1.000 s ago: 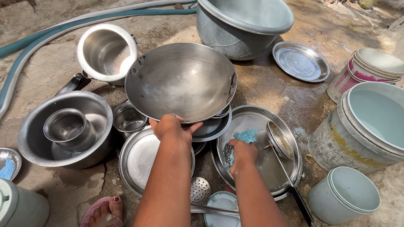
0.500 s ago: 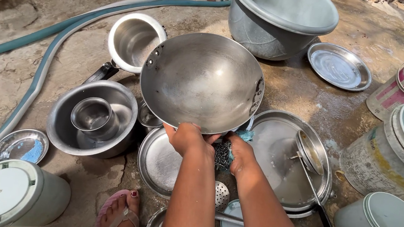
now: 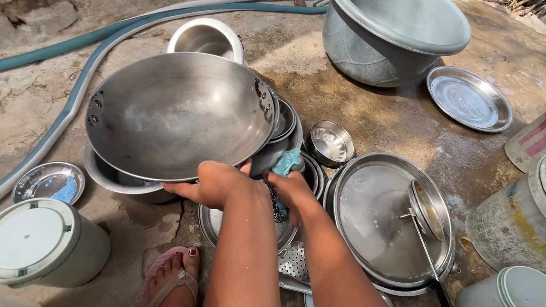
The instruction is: Washing a large metal pan and several plates by hand with a scrubber and water.
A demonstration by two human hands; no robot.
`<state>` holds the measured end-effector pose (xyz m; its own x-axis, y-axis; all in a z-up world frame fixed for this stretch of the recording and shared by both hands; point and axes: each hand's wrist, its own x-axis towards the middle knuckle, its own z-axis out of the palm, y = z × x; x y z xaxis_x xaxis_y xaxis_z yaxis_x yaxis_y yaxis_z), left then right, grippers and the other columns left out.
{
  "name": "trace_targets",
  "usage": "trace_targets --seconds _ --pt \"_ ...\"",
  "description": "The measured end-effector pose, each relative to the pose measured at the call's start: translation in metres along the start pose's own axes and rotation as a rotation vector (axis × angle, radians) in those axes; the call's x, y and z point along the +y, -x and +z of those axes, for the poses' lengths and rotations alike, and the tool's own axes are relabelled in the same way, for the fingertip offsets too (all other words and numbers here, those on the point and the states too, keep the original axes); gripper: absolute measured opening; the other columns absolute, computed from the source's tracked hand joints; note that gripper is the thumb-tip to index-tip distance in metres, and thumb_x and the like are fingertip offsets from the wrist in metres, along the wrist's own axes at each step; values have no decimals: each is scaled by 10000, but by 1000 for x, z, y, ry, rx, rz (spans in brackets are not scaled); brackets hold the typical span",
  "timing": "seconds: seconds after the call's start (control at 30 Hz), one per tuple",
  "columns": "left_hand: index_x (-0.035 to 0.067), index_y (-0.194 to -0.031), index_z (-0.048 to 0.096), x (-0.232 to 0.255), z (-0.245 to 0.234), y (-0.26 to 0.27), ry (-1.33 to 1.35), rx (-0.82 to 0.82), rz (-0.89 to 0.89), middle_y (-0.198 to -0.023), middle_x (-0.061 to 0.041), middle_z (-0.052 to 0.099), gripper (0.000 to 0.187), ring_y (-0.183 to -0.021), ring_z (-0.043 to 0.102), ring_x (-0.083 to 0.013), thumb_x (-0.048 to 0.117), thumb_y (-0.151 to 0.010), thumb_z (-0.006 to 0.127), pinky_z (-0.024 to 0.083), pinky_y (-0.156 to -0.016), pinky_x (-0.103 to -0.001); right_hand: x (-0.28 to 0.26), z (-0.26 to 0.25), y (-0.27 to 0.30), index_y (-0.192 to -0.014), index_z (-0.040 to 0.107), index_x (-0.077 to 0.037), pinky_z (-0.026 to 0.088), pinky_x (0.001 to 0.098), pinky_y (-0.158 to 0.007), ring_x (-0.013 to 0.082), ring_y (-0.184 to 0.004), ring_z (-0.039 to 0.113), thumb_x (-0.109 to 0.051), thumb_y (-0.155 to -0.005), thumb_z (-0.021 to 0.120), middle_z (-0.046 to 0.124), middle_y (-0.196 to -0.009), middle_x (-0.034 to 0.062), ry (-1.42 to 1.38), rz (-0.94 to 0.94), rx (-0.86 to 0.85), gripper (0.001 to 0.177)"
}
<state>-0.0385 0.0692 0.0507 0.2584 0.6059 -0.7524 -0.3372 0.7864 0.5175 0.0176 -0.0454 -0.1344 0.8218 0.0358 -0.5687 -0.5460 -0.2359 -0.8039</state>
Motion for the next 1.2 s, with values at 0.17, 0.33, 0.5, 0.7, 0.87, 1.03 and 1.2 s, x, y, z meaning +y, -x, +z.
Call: trace_targets --seconds 0.17,0.33,0.5,0.7,0.87,1.03,1.2 --pt "483 -1571 158 3 9 -12 -41 58 -3 -1581 -16 415 775 -1210 636 -312 94 -927 344 650 -829 -563 -9 5 2 -934 702 31 492 425 -658 189 -693 591 -479 -875 766 696 -778 92 87 -217 80 517" --pt "449 -1572 186 1 7 -7 -89 59 -21 -1550 -19 499 799 -1208 668 -308 173 -886 490 571 -930 -563 -20 -1 26 -948 761 55 545 436 -798 302 -846 734 -482 -846 762 789 -941 198 90 -184 418 547" --pt "359 -1598 192 -31 -1 -49 -78 120 -42 -1578 -63 422 835 -1266 583 -308 206 -872 576 536 -975 -454 -24 -3 37 -1044 723 7 543 443 -907 357 -999 735 -432 -798 810 755 -1079 212 80 -102 523 510" --pt "356 -1572 238 -6 -3 -3 -108 195 -273 -1539 -64 454 855 -1279 570 -317 314 -812 629 533 -992 -546 -24 -3 39 -1087 715 15 538 453 -927 369 -1034 720 -419 -796 823 738 -1121 230 104 -68 575 534" --pt "335 -1572 233 -20 -8 -7 -84 190 -216 -1511 -94 485 956 -1290 578 -332 441 -750 709 523 -1037 -550 -25 -9 43 -1080 738 1 536 465 -940 386 -1054 716 -407 -790 818 738 -1137 231 103 -33 643 507" --pt "343 -1584 193 -18 -13 26 -185 137 -262 -1607 -58 329 1019 -1395 429 -335 640 -761 715 419 -1094 -584 -22 -19 34 -1076 726 14 542 486 -926 416 -1052 709 -416 -797 815 740 -1117 244 111 -60 734 520" --pt "280 -1547 232 -36 -18 30 -204 32 -144 -1559 -100 387 992 -1349 523 -328 635 -742 689 499 -1083 -521 -34 -34 64 -1066 717 5 527 417 -889 310 -975 731 -295 -787 815 762 -1051 159 -171 -125 781 421"
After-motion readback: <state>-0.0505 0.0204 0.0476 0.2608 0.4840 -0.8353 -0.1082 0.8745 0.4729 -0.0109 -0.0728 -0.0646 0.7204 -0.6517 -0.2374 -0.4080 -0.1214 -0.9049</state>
